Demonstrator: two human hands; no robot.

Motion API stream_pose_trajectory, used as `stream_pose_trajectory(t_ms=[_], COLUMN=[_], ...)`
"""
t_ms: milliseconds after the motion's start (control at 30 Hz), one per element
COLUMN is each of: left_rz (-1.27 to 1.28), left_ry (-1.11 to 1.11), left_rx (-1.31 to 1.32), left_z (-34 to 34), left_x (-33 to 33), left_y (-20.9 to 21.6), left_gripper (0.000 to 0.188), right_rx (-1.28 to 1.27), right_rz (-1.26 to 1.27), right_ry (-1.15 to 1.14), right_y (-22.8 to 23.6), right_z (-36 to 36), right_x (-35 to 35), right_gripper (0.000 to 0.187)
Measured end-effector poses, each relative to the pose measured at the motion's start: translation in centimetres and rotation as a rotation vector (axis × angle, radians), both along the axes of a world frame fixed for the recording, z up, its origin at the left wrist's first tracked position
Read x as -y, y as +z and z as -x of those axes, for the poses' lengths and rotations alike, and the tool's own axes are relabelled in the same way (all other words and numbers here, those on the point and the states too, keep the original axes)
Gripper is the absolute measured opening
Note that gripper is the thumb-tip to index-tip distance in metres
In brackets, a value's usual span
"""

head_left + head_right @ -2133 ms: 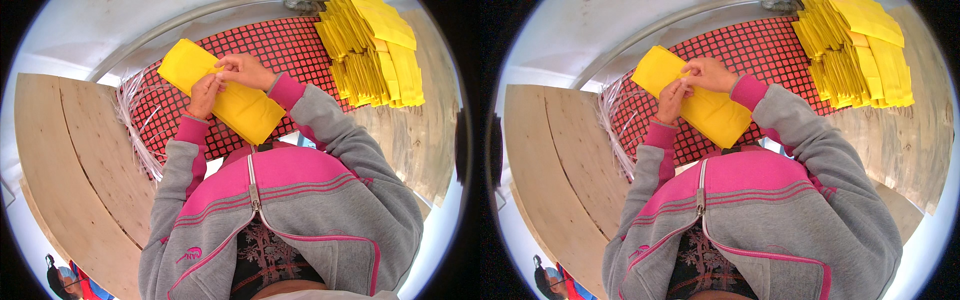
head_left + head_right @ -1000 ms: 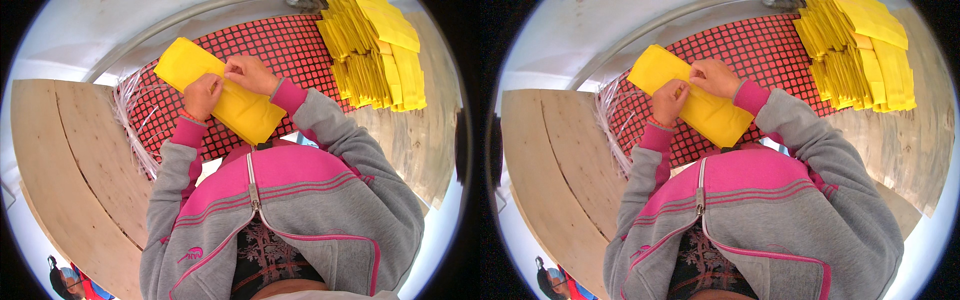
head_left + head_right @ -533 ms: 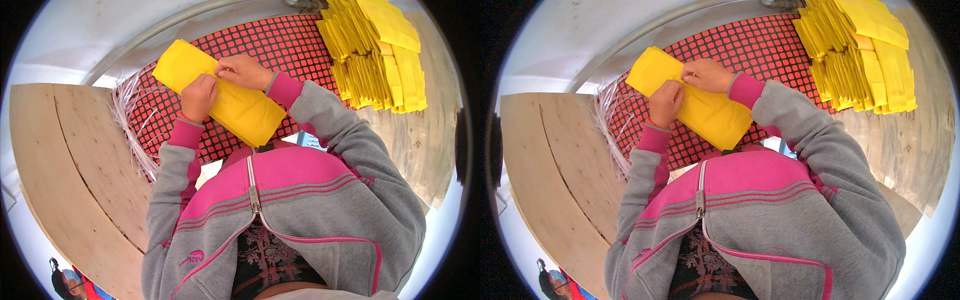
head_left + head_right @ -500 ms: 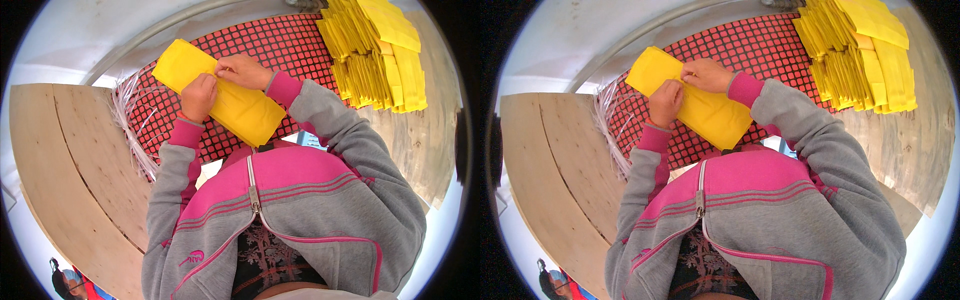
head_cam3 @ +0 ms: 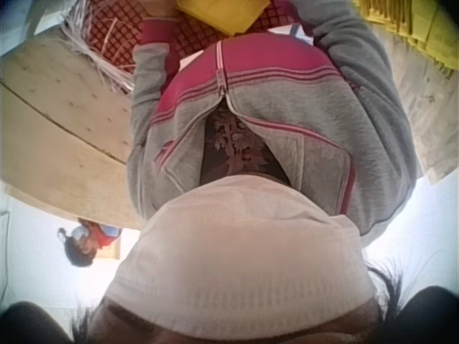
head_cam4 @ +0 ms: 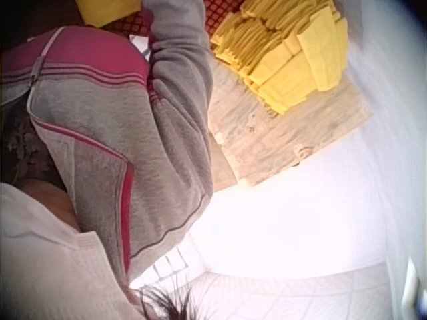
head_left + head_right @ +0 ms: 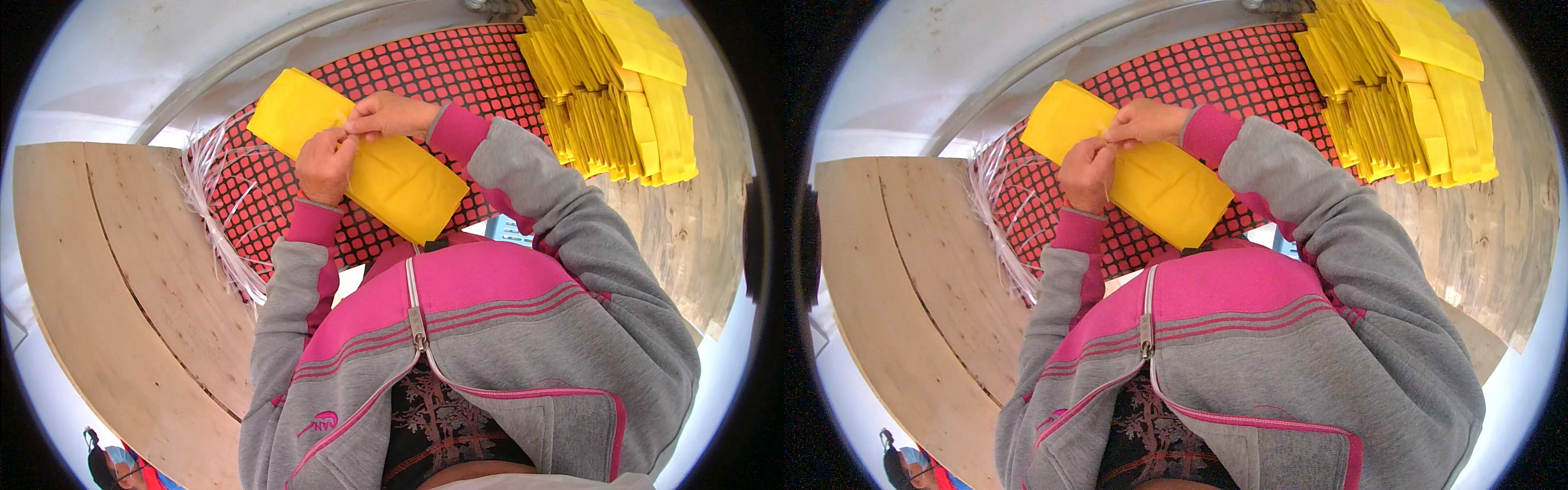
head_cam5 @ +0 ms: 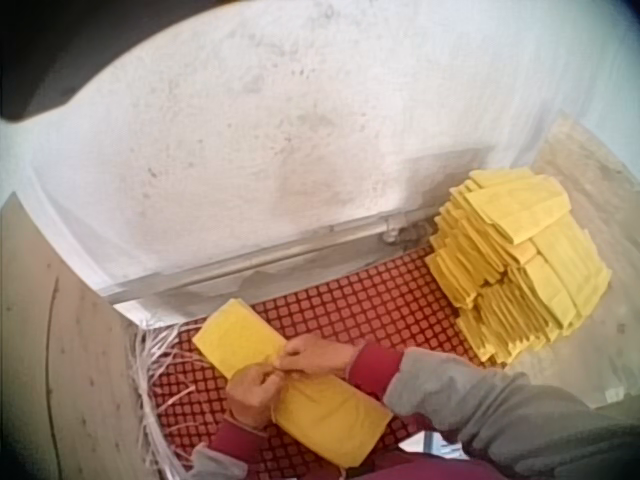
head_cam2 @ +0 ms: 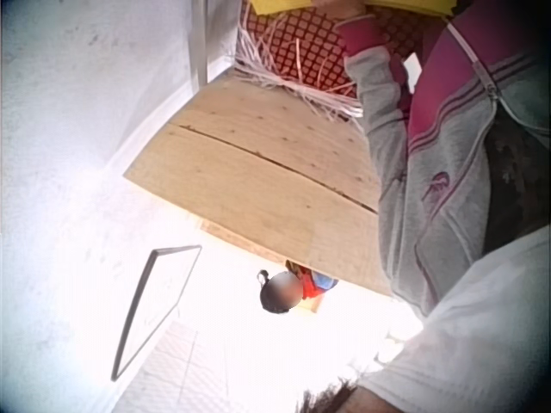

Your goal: The person gathers yellow envelopes from a stack, aligns them into a neat pile, and secures the bundle with a white plastic tie. The person repeats this process to create multiple tied bundles on the table.

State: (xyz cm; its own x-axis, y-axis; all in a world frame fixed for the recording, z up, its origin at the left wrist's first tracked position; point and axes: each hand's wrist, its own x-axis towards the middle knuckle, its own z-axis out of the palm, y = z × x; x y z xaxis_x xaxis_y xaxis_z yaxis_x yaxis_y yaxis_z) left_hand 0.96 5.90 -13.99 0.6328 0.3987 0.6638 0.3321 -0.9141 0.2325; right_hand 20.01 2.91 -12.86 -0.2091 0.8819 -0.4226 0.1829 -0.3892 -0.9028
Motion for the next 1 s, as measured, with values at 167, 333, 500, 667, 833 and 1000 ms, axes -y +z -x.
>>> stream_pose_trajectory(t_ms=[167, 333, 500, 667, 833, 1000], left_rz=[-0.001, 0.065, 0.143, 0.305, 0.374, 1.146], left_ry=[-0.003, -0.032, 0.089, 0.081, 0.067, -0.149], left_rx=[0.004, 0.129, -0.038, -0.293, -0.300, 0.258], left_z=[0.1, -0.3, 1.0, 3.3, 4.2, 0.9], left_x=[0.1, -0.3, -0.3, 1.3, 1.8, 0.6], left_y=[0.1, -0.1, 0.1, -0.1, 0.2, -0.4], left_gripper=[0.008, 0.007, 0.009, 0.014, 0.012, 0.018], right_rx=[-0.237, -0.268, 0.142, 0.508, 0.458, 0.005], right_rz=[-0.043, -0.230, -0.469, -0.551, -0.454, -0.350], right_ry=[-0.213, -0.361, -0.448, -0.446, -0.489, -0.610], right_y=[-1.2, -2.1, -2.4, -2.4, -3.1, -3.0], right_z=[1.1, 2.0, 2.0, 1.8, 1.8, 2.2], right_x=[1.0, 1.9, 2.0, 2.8, 2.8, 2.1], right_gripper=[0.013, 0.012, 0.014, 0.012, 0.012, 0.012])
